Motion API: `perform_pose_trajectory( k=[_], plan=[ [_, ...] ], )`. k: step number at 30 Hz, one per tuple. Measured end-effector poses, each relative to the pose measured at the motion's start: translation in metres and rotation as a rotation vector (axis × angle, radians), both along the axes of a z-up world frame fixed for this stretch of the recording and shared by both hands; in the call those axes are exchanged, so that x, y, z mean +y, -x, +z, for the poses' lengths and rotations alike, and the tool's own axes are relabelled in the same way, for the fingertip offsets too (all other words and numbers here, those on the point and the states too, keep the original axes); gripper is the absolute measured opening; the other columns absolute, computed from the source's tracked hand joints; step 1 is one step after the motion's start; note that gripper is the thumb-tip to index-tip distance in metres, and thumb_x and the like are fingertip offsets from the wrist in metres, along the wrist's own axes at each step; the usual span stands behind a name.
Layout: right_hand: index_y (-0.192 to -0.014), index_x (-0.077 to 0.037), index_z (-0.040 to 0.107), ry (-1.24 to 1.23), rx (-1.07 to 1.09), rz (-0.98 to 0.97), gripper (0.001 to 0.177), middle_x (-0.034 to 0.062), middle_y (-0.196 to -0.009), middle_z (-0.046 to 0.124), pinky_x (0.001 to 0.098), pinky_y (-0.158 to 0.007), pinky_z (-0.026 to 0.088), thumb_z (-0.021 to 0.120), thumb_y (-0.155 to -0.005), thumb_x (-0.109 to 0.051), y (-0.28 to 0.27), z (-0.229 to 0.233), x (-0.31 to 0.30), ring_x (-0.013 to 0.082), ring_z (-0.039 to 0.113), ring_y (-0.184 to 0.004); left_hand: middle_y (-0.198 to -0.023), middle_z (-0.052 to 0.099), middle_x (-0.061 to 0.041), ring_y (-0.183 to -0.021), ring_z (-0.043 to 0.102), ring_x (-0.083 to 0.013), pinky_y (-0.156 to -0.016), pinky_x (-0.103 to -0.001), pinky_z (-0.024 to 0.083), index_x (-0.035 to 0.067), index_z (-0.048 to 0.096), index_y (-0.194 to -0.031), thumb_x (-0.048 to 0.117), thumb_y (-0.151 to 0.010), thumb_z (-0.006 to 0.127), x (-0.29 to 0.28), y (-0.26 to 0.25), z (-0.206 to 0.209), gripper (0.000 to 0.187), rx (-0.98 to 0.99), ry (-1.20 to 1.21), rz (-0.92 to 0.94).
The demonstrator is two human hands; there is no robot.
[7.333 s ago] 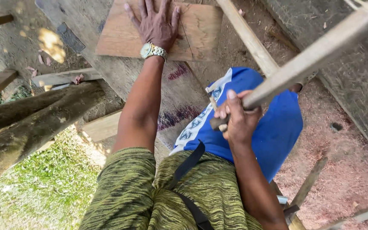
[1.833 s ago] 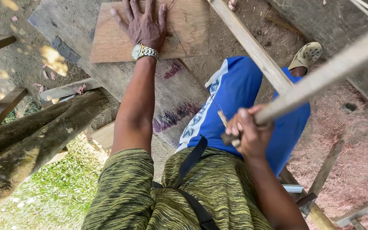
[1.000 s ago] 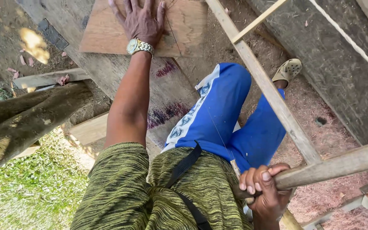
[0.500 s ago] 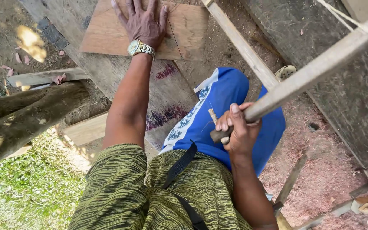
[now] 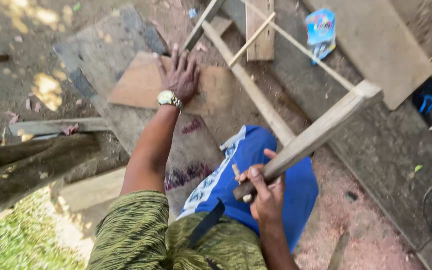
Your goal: Sawing a piece of wood with a bow saw.
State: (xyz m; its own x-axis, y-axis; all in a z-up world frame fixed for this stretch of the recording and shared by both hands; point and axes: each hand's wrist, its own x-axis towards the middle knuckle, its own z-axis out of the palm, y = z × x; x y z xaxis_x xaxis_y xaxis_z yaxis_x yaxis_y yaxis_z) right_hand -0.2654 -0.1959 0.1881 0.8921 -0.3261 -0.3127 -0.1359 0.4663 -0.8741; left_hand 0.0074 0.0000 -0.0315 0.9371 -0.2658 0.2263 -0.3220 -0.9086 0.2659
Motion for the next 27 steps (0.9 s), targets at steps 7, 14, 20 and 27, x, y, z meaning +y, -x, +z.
perform_pose_trajectory(
  k=[7,14,20,27],
  plan=[
    [-0.141,-0.002,0.042,0.074,0.053,-0.078,0.052,0.0053,-0.074,0.057,0.0369,-0.059,0.056,0.065,-0.094,-0.002,0.005,-0.018,0.007,0.0133,0.057,-0.061,-0.129,0.061,-0.009,-0.141,0.043,-0.0314,-0.117,-0.076,0.003,0.017,0.063,-0.131,0.038,-0.104,0.048,-0.007,-0.002,0.027,0.037,0.114,0.072,0.015],
    [-0.119,-0.001,0.053,0.182,0.211,-0.218,0.036,0.0045,-0.057,0.052,0.0328,-0.045,0.05,0.072,-0.088,-0.001,0.004,-0.031,0.011,0.0117,0.049,-0.046,-0.115,0.063,-0.01,-0.127,0.051,-0.0306,-0.115,-0.078,0.002,0.016,0.065,-0.125,0.039,-0.102,0.049,-0.011,-0.003,0.034,0.037,0.156,0.057,0.046],
    [-0.09,-0.005,0.052,0.047,0.138,-0.213,0.02,0.0059,-0.06,0.054,0.0365,-0.049,0.054,0.072,-0.094,-0.005,0.016,-0.046,0.006,0.0152,0.055,-0.05,-0.115,0.064,-0.013,-0.127,0.053,-0.0332,-0.116,-0.075,0.006,0.011,0.067,-0.113,0.041,-0.105,0.049,-0.012,-0.01,0.02,0.036,0.147,-0.032,0.006],
    [-0.088,-0.007,0.052,0.055,0.165,-0.225,0.019,0.0077,-0.064,0.06,0.0398,-0.054,0.06,0.07,-0.09,-0.005,0.023,-0.046,0.02,0.0208,0.066,-0.054,-0.118,0.067,-0.014,-0.127,0.056,-0.0342,-0.115,-0.067,0.019,0.009,0.066,-0.108,0.037,-0.102,0.051,-0.008,-0.021,0.019,0.032,0.072,0.009,-0.076]
  ],
)
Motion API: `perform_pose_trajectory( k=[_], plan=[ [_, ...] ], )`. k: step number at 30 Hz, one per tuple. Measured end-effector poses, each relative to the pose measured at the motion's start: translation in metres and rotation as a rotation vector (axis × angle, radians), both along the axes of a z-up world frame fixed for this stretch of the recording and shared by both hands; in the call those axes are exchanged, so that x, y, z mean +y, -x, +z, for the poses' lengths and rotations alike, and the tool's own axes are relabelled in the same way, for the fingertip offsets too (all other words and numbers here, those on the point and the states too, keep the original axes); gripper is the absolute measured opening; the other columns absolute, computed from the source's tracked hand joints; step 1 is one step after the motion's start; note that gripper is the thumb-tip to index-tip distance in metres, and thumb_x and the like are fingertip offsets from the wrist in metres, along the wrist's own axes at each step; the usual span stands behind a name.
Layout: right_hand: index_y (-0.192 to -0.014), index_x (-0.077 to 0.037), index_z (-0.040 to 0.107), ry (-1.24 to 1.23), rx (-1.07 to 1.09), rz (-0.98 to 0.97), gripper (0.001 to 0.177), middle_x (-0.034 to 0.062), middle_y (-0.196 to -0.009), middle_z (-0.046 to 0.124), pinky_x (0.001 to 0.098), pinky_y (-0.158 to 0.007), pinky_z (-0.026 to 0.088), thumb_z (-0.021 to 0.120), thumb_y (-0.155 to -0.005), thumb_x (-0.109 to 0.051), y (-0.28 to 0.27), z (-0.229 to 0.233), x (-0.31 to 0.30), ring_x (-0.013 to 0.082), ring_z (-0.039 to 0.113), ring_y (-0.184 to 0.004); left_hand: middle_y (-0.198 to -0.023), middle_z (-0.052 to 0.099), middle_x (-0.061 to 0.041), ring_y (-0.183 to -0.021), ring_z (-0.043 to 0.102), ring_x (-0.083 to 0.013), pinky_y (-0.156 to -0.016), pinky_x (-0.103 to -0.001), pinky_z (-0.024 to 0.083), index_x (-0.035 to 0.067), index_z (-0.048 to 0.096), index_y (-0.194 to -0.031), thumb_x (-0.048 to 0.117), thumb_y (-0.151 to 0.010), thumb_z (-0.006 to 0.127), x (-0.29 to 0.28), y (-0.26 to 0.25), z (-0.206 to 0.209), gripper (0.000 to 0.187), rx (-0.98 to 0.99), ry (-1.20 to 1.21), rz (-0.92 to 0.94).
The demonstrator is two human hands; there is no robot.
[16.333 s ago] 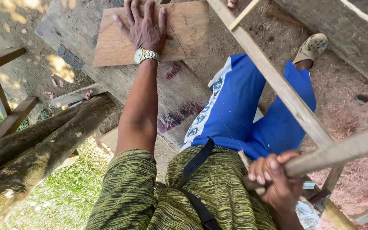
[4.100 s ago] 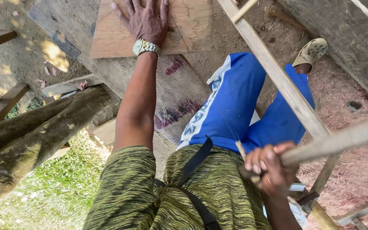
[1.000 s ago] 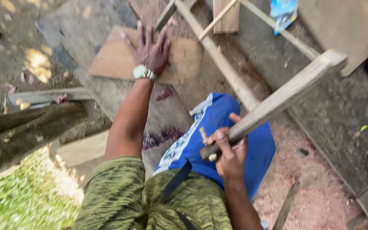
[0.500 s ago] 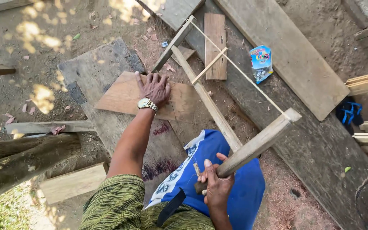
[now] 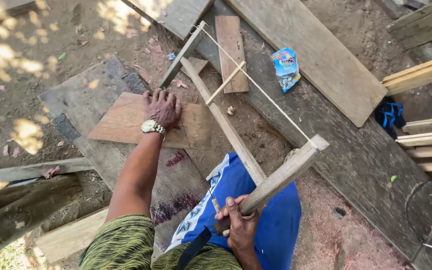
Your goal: Sawing a piece of wood with a bow saw.
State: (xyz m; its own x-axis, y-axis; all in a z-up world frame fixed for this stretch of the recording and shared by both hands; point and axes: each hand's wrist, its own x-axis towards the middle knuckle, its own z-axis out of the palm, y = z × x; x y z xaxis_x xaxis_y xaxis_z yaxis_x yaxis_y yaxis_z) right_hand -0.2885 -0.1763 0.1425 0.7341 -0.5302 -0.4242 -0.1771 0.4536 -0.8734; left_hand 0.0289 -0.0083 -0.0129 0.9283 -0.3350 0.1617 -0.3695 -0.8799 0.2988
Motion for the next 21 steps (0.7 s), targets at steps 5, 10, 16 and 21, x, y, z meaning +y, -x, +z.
perform_pose_trajectory(
  k=[5,10,16,21],
  plan=[
    [-0.091,-0.008,0.05,-0.055,-0.05,-0.015,0.019,0.0045,-0.059,0.05,0.0364,-0.045,0.051,0.069,-0.094,-0.006,-0.002,0.001,0.001,0.0157,0.053,-0.047,-0.109,0.069,-0.012,-0.114,0.059,-0.0338,-0.108,-0.063,0.027,0.011,0.07,-0.104,0.048,-0.102,0.054,-0.002,0.0,0.027,0.041,0.122,-0.021,0.018],
    [-0.09,-0.008,0.047,-0.064,-0.023,-0.027,0.021,0.0033,-0.061,0.046,0.0365,-0.046,0.05,0.066,-0.099,-0.009,-0.004,0.013,0.0,0.015,0.05,-0.049,-0.1,0.07,-0.009,-0.111,0.061,-0.0316,-0.107,-0.056,0.031,0.012,0.073,-0.099,0.043,-0.108,0.054,-0.002,0.003,-0.009,0.037,-0.059,0.049,0.05],
    [-0.095,-0.01,0.047,-0.113,-0.007,-0.037,0.019,0.0027,-0.064,0.046,0.0359,-0.049,0.049,0.066,-0.099,-0.01,-0.023,0.028,0.002,0.0143,0.05,-0.051,-0.09,0.067,-0.008,-0.102,0.061,-0.0294,-0.103,-0.053,0.033,0.013,0.071,-0.087,0.038,-0.108,0.057,0.003,-0.003,0.004,0.035,-0.055,0.063,0.069],
    [-0.097,-0.009,0.048,-0.116,-0.009,-0.042,0.019,0.0029,-0.066,0.046,0.036,-0.052,0.05,0.066,-0.101,-0.008,-0.012,0.05,-0.005,0.0139,0.05,-0.055,-0.09,0.068,-0.008,-0.101,0.06,-0.0294,-0.103,-0.054,0.032,0.013,0.071,-0.088,0.038,-0.108,0.057,0.0,-0.004,0.003,0.035,-0.1,0.088,0.048]
  ],
)
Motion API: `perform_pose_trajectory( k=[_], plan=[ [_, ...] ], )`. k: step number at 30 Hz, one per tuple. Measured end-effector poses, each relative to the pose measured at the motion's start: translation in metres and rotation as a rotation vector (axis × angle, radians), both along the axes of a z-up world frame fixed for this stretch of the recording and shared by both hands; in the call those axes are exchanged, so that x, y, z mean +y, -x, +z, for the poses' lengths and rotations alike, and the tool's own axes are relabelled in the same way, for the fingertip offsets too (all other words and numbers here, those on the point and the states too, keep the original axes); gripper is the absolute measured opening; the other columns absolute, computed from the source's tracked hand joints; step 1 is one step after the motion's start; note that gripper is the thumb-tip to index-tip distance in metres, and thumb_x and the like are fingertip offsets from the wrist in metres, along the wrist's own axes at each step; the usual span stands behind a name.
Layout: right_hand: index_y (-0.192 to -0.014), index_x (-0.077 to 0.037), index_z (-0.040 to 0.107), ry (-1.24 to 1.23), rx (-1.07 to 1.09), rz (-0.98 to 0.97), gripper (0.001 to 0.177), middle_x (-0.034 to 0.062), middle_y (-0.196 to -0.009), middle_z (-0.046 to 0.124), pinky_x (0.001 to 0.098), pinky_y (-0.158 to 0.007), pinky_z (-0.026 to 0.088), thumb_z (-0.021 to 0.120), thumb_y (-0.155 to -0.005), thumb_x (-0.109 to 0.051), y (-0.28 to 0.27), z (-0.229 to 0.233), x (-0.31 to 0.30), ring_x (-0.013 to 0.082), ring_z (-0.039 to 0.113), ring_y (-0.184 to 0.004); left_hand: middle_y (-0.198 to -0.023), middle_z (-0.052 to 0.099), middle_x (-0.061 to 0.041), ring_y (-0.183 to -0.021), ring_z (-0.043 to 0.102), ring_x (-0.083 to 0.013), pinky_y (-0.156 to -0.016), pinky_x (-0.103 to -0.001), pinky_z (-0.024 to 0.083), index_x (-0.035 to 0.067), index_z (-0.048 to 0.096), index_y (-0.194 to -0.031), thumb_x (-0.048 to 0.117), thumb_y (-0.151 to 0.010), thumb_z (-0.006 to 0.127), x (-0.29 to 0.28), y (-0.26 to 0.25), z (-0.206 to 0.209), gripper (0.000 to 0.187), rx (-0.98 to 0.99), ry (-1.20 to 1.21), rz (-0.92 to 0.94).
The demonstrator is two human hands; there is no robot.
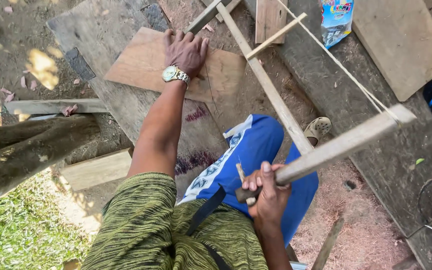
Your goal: Sawing a piece of wood with a bow saw.
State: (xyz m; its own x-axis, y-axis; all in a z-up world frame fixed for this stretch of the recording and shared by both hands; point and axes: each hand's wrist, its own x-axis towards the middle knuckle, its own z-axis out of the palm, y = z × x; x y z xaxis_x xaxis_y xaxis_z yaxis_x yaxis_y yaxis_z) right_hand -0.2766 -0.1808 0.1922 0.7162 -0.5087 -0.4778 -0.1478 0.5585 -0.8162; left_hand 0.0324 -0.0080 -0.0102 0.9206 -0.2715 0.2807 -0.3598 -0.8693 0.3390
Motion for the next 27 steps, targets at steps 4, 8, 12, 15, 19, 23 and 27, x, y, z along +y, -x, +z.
perform_pose_trajectory(
  k=[4,8,12,15,19,23,27],
  plan=[
    [-0.102,-0.012,0.05,-0.072,0.005,-0.051,0.015,0.002,-0.068,0.045,0.0351,-0.052,0.049,0.064,-0.1,-0.006,0.043,0.025,-0.013,0.0142,0.049,-0.055,-0.09,0.068,-0.011,-0.099,0.06,-0.0289,-0.104,-0.055,0.029,0.013,0.073,-0.088,0.038,-0.108,0.054,-0.002,-0.005,-0.008,0.037,0.084,-0.022,-0.002],
    [-0.102,-0.01,0.049,-0.09,-0.012,-0.045,0.012,0.0022,-0.069,0.043,0.0366,-0.056,0.048,0.059,-0.105,-0.004,0.084,0.054,-0.021,0.0157,0.047,-0.058,-0.092,0.069,-0.01,-0.104,0.06,-0.0299,-0.101,-0.056,0.028,0.012,0.075,-0.093,0.039,-0.109,0.056,0.001,-0.01,-0.011,0.037,-0.044,-0.008,-0.028],
    [-0.102,-0.01,0.05,-0.062,-0.059,-0.002,0.01,0.0029,-0.072,0.042,0.037,-0.059,0.048,0.058,-0.107,-0.005,0.091,0.057,-0.022,0.0158,0.046,-0.06,-0.097,0.071,-0.009,-0.106,0.059,-0.0306,-0.102,-0.055,0.029,0.011,0.073,-0.088,0.039,-0.111,0.056,0.002,-0.009,-0.009,0.039,0.006,-0.005,-0.044],
    [-0.104,-0.01,0.05,-0.078,-0.079,-0.001,0.01,0.0031,-0.071,0.042,0.0362,-0.057,0.048,0.059,-0.105,-0.006,0.079,0.048,-0.022,0.0155,0.046,-0.058,-0.099,0.07,-0.009,-0.108,0.059,-0.0286,-0.103,-0.054,0.029,0.011,0.072,-0.091,0.038,-0.111,0.057,0.004,-0.009,-0.01,0.037,-0.078,0.001,-0.061],
    [-0.104,-0.011,0.05,-0.108,-0.081,-0.019,0.012,0.0017,-0.069,0.043,0.0357,-0.056,0.048,0.06,-0.105,-0.005,0.044,0.015,-0.013,0.0146,0.048,-0.058,-0.097,0.069,-0.009,-0.105,0.059,-0.0295,-0.103,-0.054,0.029,0.013,0.072,-0.091,0.036,-0.109,0.056,0.002,-0.011,-0.005,0.033,-0.088,-0.017,-0.067],
    [-0.101,-0.011,0.048,-0.049,-0.084,0.014,0.017,0.001,-0.068,0.045,0.0363,-0.053,0.051,0.065,-0.104,-0.008,-0.004,-0.038,-0.002,0.0136,0.051,-0.056,-0.09,0.067,-0.01,-0.103,0.06,-0.0306,-0.103,-0.055,0.029,0.012,0.071,-0.089,0.037,-0.11,0.057,0.003,-0.009,0.0,0.035,0.014,-0.022,-0.082],
    [-0.098,-0.009,0.046,-0.041,0.002,-0.026,0.022,0.0032,-0.066,0.047,0.0369,-0.05,0.051,0.068,-0.103,-0.008,-0.044,-0.052,0.01,0.0144,0.051,-0.054,-0.092,0.068,-0.009,-0.102,0.06,-0.0305,-0.103,-0.054,0.029,0.013,0.071,-0.091,0.036,-0.109,0.057,0.003,-0.011,-0.004,0.033,-0.018,-0.022,-0.1]
  ],
)
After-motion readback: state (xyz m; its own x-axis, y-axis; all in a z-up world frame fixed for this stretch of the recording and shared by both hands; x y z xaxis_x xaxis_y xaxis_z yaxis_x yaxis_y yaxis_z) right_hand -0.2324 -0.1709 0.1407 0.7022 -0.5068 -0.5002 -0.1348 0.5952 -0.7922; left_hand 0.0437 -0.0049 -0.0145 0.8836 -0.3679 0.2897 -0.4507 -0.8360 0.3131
